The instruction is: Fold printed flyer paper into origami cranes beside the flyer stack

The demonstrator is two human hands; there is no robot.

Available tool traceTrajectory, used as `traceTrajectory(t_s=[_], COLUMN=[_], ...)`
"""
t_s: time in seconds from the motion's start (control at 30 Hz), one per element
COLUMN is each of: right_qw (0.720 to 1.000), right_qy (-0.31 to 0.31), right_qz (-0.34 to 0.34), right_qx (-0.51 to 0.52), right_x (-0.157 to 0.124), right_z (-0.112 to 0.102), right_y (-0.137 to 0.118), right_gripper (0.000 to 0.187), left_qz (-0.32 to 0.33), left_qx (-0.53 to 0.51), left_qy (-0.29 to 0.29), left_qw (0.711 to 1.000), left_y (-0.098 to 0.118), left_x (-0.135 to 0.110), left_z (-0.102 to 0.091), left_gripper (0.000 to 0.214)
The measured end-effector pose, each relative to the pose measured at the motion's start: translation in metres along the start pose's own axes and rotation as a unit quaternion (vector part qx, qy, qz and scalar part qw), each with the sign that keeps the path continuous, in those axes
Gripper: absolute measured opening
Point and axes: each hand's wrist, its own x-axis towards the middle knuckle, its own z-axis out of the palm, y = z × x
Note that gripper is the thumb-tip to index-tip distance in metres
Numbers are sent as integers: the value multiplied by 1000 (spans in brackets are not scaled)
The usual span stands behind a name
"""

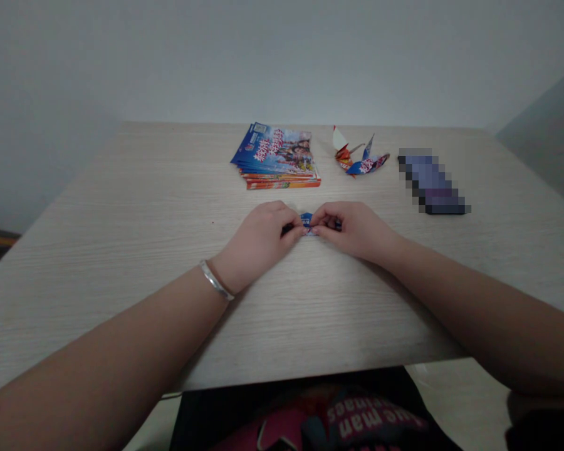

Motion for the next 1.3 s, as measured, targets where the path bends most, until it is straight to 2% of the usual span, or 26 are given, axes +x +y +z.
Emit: traceTrajectory(t_s=[0.1, 0.23, 0.33, 0.5, 0.63, 0.93, 1.3], right_qw=[1000, 997, 989, 977, 975, 978, 978], right_qy=[6, 15, 12, 15, 17, 27, 14], right_qz=[0, -57, -103, -135, -136, -96, -99], right_qx=[23, -48, -107, -162, -175, -184, -181], right_x=[-1, -3, -5, -8, -8, -8, -7], right_z=[2, 0, -3, -5, -6, -8, -8], right_y=[0, -1, -2, 0, 1, -2, -3], right_gripper=[9, 5, 10, 19, 21, 15, 21], left_qz=[-4, -9, -10, 50, 96, 45, 26], left_qx=[37, 67, 64, 45, 87, 122, 142], left_qy=[-1, -2, -4, 2, -18, -38, -49], left_qw=[999, 998, 998, 998, 991, 991, 988], left_y=[2, 5, 3, -2, -1, 4, 7], left_x=[1, 2, 2, -4, -7, -8, -6], left_z=[1, 3, 2, -3, -7, -9, -9], left_gripper=[15, 14, 13, 14, 21, 24, 23])
